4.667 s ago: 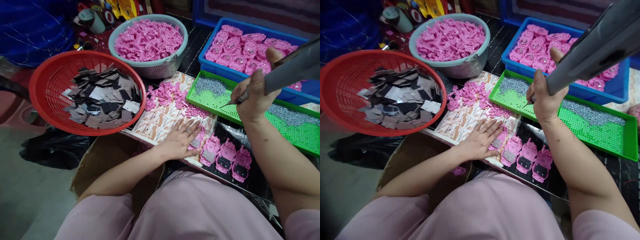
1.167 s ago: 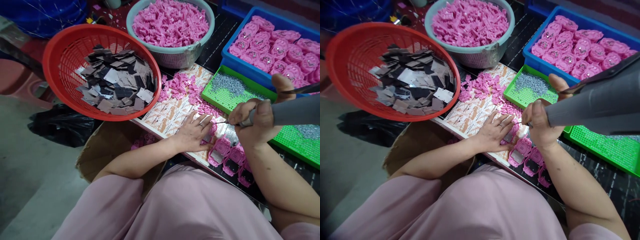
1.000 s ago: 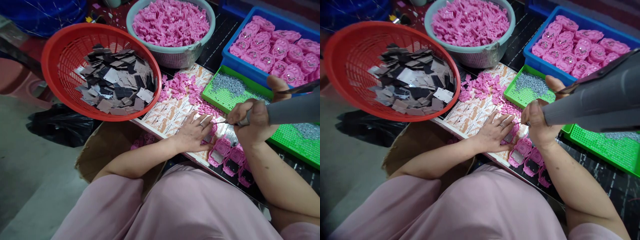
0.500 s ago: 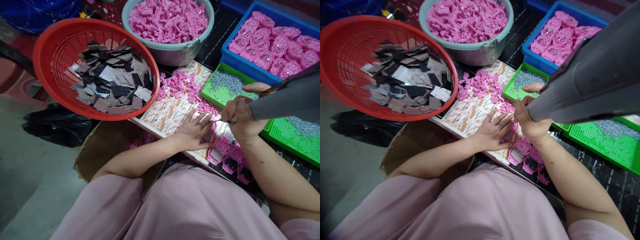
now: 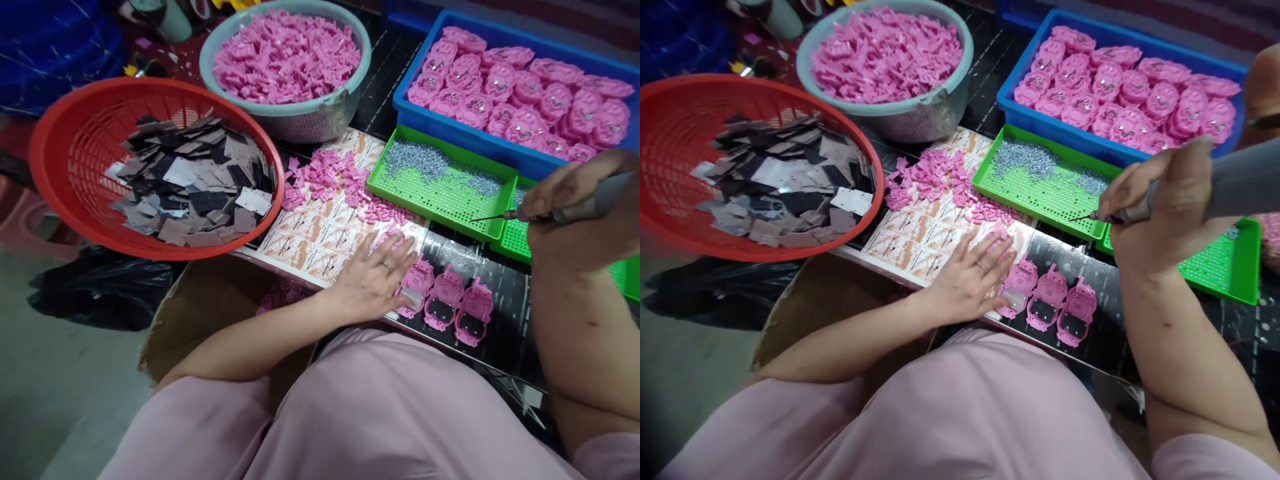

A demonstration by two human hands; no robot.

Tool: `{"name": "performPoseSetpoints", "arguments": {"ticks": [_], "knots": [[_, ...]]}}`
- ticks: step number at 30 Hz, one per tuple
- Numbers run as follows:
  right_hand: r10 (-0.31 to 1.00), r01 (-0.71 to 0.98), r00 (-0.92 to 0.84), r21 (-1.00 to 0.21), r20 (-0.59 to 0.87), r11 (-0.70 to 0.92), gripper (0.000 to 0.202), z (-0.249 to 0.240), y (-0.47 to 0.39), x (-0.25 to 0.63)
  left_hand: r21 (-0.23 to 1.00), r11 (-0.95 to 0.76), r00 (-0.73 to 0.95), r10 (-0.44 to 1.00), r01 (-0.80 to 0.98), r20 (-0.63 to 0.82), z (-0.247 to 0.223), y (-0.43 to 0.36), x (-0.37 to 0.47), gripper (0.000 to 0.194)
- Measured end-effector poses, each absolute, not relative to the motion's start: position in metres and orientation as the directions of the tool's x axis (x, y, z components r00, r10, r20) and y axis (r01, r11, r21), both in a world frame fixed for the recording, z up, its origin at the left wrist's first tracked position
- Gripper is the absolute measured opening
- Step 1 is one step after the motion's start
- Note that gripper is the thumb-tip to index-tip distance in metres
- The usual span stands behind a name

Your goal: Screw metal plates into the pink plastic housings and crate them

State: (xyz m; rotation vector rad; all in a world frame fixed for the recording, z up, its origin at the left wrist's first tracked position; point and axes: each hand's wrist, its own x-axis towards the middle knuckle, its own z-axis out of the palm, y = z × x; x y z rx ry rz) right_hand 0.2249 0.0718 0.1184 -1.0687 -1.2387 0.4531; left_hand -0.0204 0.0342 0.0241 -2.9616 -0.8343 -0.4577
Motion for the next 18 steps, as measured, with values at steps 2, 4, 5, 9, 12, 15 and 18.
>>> {"name": "performPoseSetpoints", "arguments": {"ticks": [2, 4, 5, 9, 12, 15, 18], "knots": [[0.642, 0.22, 0.455, -0.776, 0.617, 0.591, 0.046, 0.111, 0.08, 0.225, 0.06, -0.874, 0.835, 0.48, 0.483, 0.27, 0.025, 0.021, -0.012, 0.073], [0.544, 0.176, 0.53, -0.711, 0.651, 0.68, 0.029, 0.1, 0.092, 0.221, 0.056, -0.872, 0.841, 0.485, 0.487, 0.241, 0.023, 0.015, -0.004, 0.074], [0.541, 0.15, 0.53, -0.7, 0.653, 0.698, 0.022, 0.095, 0.098, 0.219, 0.047, -0.866, 0.839, 0.494, 0.497, 0.23, 0.022, 0.015, 0.0, 0.072], [0.632, 0.091, 0.451, -0.737, 0.63, 0.67, 0.027, 0.075, 0.113, 0.217, 0.004, -0.85, 0.83, 0.516, 0.527, 0.212, 0.022, 0.029, 0.013, 0.068], [0.689, 0.106, 0.426, -0.788, 0.587, 0.606, 0.041, 0.068, 0.116, 0.218, -0.01, -0.836, 0.821, 0.537, 0.549, 0.196, 0.024, 0.042, 0.023, 0.066], [0.71, 0.107, 0.409, -0.803, 0.574, 0.587, 0.046, 0.068, 0.117, 0.218, -0.006, -0.828, 0.814, 0.549, 0.56, 0.19, 0.026, 0.048, 0.032, 0.063], [0.694, 0.097, 0.416, -0.787, 0.588, 0.609, 0.038, 0.07, 0.118, 0.217, 0.02, -0.824, 0.807, 0.56, 0.567, 0.185, 0.024, 0.049, 0.039, 0.065]]}}
